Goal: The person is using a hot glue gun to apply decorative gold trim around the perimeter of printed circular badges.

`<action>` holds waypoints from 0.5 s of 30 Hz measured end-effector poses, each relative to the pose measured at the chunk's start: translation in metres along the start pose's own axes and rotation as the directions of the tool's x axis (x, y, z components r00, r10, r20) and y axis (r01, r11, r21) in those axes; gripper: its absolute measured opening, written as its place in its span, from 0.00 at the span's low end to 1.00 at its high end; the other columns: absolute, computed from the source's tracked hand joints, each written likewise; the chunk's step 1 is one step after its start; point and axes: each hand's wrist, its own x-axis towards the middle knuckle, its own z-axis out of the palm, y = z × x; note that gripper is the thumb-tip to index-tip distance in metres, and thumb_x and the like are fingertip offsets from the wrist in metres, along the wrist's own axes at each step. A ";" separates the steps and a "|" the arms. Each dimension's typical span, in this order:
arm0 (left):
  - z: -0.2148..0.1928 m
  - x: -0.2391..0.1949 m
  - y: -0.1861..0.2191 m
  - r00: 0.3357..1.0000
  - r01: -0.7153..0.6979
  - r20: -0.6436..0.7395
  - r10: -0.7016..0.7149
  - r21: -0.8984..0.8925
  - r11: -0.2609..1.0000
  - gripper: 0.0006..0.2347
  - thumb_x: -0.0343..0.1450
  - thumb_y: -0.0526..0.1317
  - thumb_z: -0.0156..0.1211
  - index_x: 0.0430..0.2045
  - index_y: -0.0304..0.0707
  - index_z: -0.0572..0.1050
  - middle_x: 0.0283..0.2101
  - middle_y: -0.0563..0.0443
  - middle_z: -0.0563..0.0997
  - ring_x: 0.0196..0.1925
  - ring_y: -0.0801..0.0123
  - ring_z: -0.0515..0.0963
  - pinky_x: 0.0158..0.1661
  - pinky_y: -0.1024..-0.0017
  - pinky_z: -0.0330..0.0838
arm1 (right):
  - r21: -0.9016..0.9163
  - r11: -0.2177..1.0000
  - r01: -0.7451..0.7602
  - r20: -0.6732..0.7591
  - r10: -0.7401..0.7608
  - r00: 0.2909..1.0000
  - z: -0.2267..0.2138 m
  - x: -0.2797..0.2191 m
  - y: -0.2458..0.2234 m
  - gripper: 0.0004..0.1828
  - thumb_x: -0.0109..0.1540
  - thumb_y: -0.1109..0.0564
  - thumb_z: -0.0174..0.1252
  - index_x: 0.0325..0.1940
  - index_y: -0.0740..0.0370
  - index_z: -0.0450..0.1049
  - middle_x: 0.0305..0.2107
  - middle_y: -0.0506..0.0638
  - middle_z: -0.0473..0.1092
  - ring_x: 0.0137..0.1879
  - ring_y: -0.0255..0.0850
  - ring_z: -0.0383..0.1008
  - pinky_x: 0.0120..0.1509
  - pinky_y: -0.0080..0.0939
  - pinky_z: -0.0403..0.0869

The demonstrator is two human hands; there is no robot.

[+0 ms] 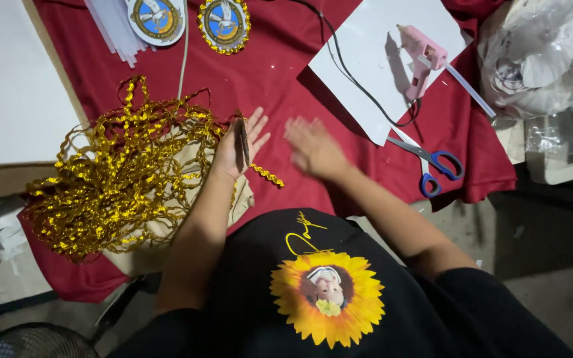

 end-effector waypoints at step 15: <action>0.038 0.003 0.008 0.950 0.030 -0.313 -0.005 0.073 0.997 0.22 0.78 0.47 0.43 0.66 0.38 0.58 0.70 0.39 0.66 0.72 0.51 0.67 0.67 0.50 0.67 | -0.054 0.998 -0.009 -0.149 0.001 0.989 -0.013 0.040 0.048 0.17 0.67 0.56 0.53 0.57 0.67 0.74 0.58 0.61 0.72 0.68 0.57 0.71 0.77 0.55 0.66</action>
